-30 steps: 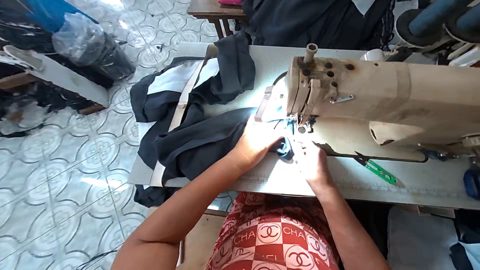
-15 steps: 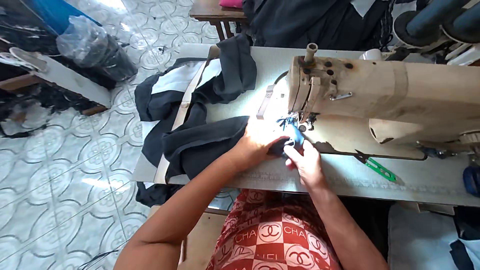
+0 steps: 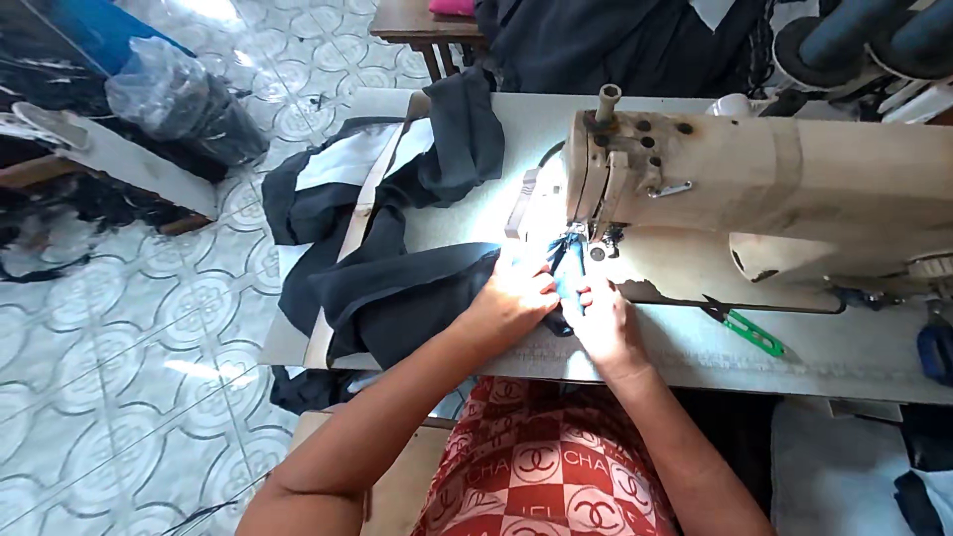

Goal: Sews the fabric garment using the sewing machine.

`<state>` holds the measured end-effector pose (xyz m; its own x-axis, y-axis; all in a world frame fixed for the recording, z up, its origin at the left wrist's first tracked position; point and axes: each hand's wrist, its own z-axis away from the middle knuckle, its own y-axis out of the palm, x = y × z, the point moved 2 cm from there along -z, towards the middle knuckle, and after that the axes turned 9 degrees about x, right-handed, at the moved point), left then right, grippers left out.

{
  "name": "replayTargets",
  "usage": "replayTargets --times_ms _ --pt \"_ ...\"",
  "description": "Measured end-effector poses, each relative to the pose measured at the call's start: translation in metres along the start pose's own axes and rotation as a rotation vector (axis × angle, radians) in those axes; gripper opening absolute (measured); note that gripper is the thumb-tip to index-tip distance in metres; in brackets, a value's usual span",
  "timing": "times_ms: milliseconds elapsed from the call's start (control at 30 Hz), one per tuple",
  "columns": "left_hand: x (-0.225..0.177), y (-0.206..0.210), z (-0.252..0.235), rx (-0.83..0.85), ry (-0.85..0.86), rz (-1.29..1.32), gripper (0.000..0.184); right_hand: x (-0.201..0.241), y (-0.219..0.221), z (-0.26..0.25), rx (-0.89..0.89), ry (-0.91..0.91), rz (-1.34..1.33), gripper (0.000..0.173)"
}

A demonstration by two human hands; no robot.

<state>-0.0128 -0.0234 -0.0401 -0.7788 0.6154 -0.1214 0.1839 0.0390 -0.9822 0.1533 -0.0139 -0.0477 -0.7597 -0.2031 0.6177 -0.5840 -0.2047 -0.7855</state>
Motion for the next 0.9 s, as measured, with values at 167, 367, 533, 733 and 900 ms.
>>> replayTargets --times_ms 167,367,533,733,900 --pt "-0.001 0.003 0.004 -0.01 -0.012 0.004 0.025 0.001 0.007 0.005 -0.068 -0.034 0.076 0.02" --pt "0.002 0.004 0.002 -0.034 -0.014 0.022 0.022 0.004 0.002 0.008 -0.141 -0.131 0.092 0.016" --pt "0.004 0.004 0.0 -0.021 0.013 0.031 0.025 0.007 0.006 0.005 -0.05 -0.093 0.142 0.016" --pt "0.011 0.004 0.002 -0.055 0.026 0.048 0.024 0.012 -0.002 0.002 0.054 -0.097 0.159 0.019" --pt "0.012 0.004 0.003 -0.048 0.027 0.056 0.025 0.01 -0.002 0.005 0.077 -0.141 0.206 0.022"
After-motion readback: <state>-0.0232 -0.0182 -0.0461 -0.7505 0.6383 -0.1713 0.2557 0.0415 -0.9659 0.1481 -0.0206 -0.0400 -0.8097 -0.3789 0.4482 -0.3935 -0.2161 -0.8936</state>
